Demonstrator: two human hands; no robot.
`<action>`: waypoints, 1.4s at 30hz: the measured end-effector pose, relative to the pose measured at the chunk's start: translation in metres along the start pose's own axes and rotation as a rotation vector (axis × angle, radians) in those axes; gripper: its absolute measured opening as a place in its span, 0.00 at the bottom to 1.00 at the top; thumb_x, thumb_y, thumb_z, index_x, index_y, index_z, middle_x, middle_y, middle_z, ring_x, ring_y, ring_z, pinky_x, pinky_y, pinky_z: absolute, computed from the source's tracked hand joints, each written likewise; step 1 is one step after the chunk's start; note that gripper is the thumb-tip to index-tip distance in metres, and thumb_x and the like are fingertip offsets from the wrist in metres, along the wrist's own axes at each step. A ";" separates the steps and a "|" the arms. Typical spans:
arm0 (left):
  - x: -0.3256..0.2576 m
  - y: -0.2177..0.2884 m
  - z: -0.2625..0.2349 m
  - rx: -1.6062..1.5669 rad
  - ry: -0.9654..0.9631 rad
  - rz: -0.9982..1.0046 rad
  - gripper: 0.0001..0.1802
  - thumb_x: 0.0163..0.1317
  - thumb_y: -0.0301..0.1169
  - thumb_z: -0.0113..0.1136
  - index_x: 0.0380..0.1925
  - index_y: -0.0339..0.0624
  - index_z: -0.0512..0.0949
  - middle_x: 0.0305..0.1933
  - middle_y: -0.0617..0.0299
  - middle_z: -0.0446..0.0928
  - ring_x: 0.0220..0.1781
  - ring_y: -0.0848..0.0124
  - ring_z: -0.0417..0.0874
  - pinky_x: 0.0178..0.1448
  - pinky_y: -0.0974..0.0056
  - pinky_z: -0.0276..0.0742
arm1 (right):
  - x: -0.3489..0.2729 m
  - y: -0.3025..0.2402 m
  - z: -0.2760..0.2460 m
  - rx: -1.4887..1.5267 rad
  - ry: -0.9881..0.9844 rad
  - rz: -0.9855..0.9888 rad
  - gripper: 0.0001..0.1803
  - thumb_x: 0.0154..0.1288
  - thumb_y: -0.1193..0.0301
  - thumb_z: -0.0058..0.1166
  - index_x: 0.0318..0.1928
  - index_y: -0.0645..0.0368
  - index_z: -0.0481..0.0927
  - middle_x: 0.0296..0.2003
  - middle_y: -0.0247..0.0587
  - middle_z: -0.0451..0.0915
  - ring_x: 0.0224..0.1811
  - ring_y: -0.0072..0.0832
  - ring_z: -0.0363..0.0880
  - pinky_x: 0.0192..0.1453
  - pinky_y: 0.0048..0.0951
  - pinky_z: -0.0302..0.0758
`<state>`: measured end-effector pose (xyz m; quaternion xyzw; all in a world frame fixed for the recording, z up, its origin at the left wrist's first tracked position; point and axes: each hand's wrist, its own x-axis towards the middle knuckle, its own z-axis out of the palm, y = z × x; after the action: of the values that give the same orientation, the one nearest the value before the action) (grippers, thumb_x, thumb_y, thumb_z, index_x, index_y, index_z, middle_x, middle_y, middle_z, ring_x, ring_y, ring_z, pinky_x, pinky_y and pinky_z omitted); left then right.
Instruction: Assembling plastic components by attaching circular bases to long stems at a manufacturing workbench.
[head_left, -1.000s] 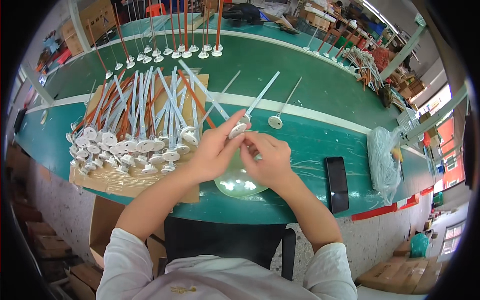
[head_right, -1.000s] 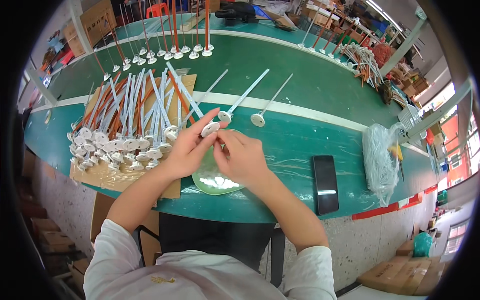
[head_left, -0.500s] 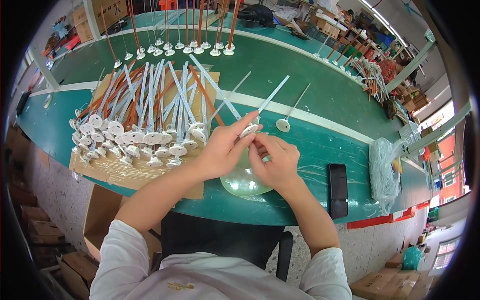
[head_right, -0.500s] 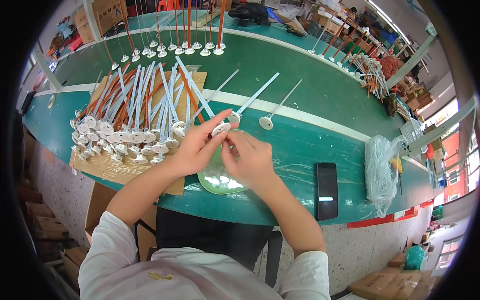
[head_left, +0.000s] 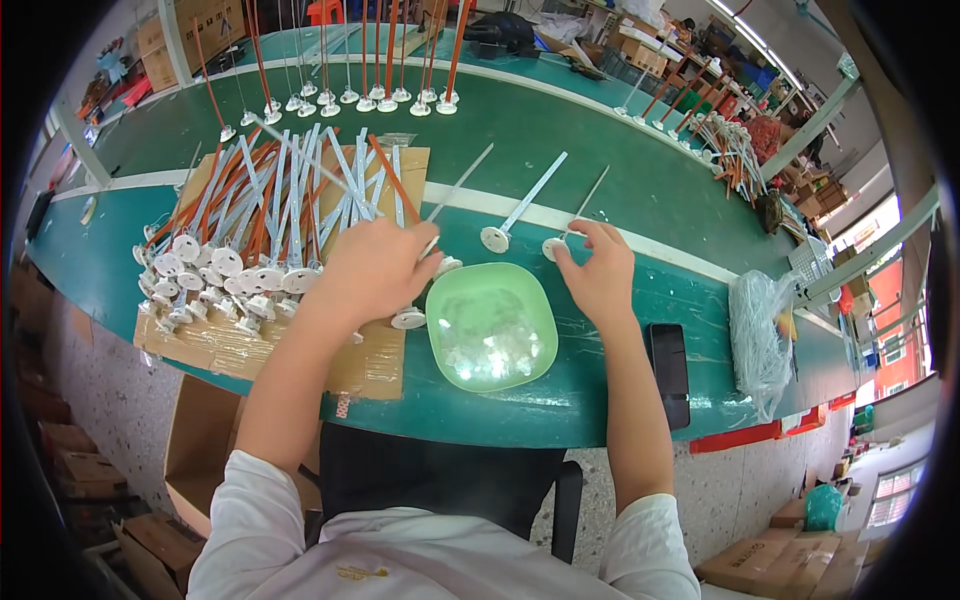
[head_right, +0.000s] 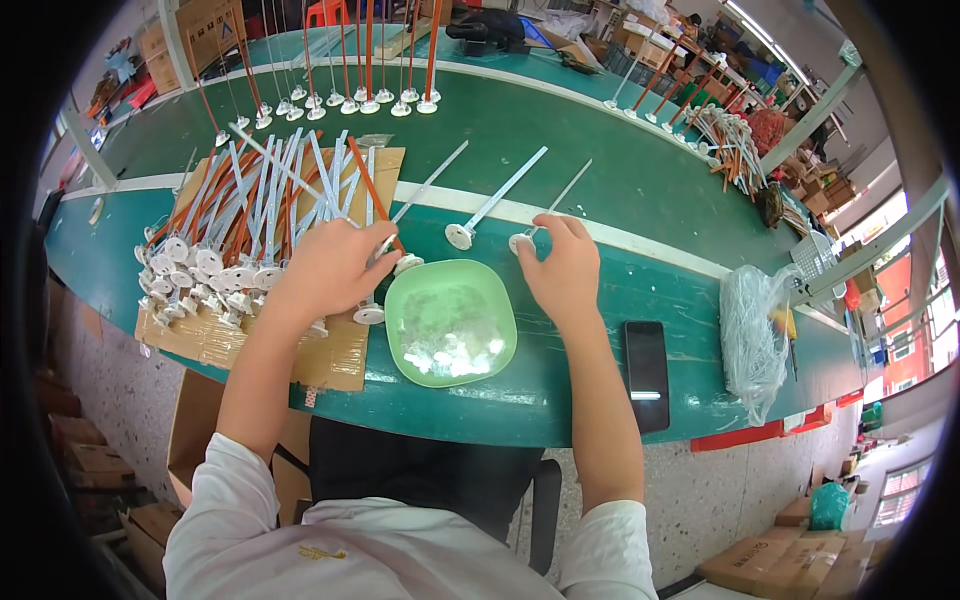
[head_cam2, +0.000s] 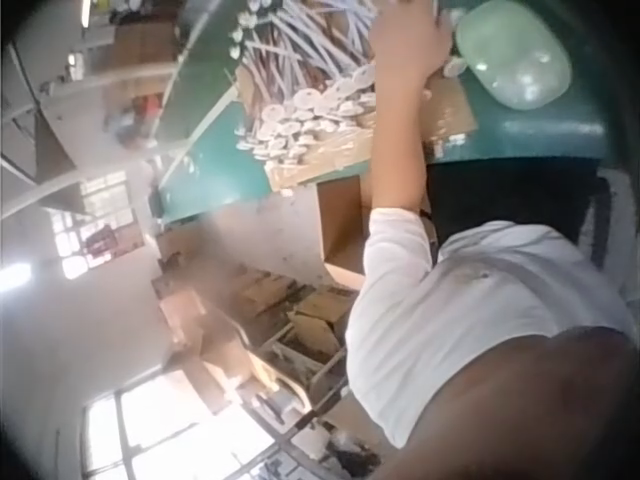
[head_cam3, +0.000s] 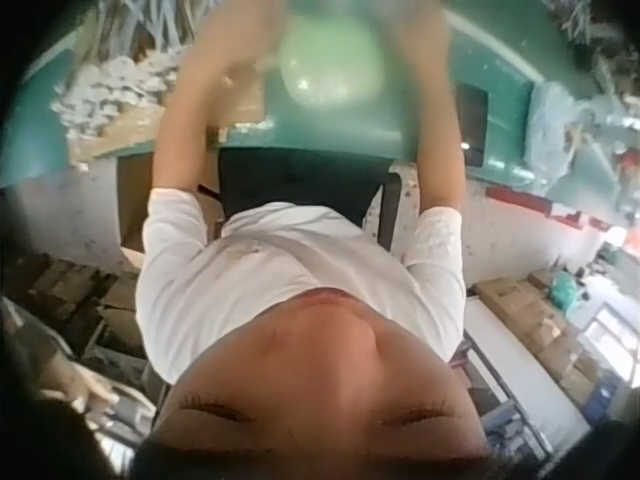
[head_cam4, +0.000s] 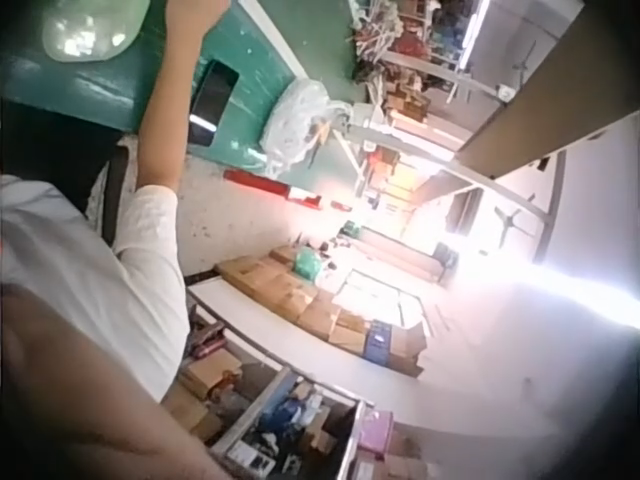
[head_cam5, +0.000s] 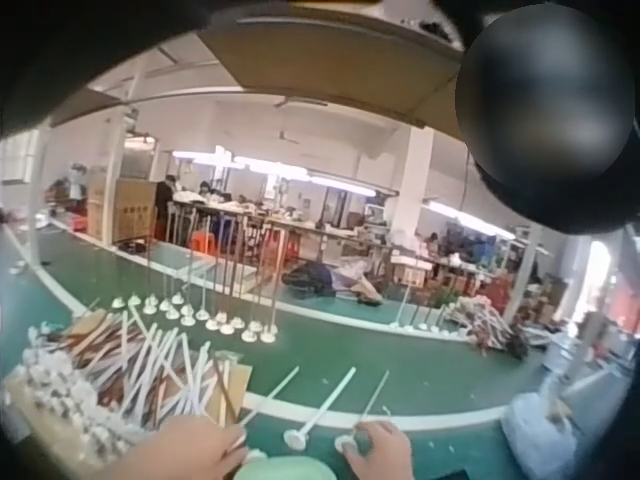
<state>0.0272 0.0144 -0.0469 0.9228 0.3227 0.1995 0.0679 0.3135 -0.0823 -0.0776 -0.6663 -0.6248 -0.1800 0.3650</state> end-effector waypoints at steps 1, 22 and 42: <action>-0.001 -0.003 -0.001 0.001 0.004 0.000 0.14 0.68 0.41 0.61 0.45 0.44 0.83 0.21 0.51 0.81 0.27 0.49 0.84 0.35 0.48 0.79 | -0.001 0.001 0.000 0.000 0.003 -0.003 0.14 0.57 0.75 0.67 0.46 0.61 0.85 0.37 0.44 0.86 0.31 0.31 0.85 0.34 0.28 0.81; -0.003 0.000 0.021 0.158 0.006 0.201 0.09 0.64 0.33 0.59 0.38 0.43 0.85 0.43 0.61 0.84 0.58 0.55 0.79 0.61 0.50 0.74 | -0.010 -0.021 0.001 0.020 -0.214 0.167 0.09 0.59 0.70 0.66 0.40 0.58 0.87 0.36 0.42 0.84 0.34 0.37 0.85 0.40 0.36 0.80; -0.005 0.006 0.007 0.216 0.053 0.044 0.28 0.59 0.58 0.63 0.25 0.41 0.88 0.41 0.55 0.83 0.56 0.54 0.79 0.70 0.44 0.66 | -0.015 -0.022 0.001 0.092 -0.205 0.170 0.10 0.55 0.73 0.65 0.39 0.61 0.87 0.32 0.44 0.84 0.32 0.36 0.85 0.38 0.36 0.81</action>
<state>0.0295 0.0068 -0.0536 0.9260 0.3237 0.1891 -0.0450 0.2894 -0.0933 -0.0825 -0.7142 -0.6078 -0.0507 0.3433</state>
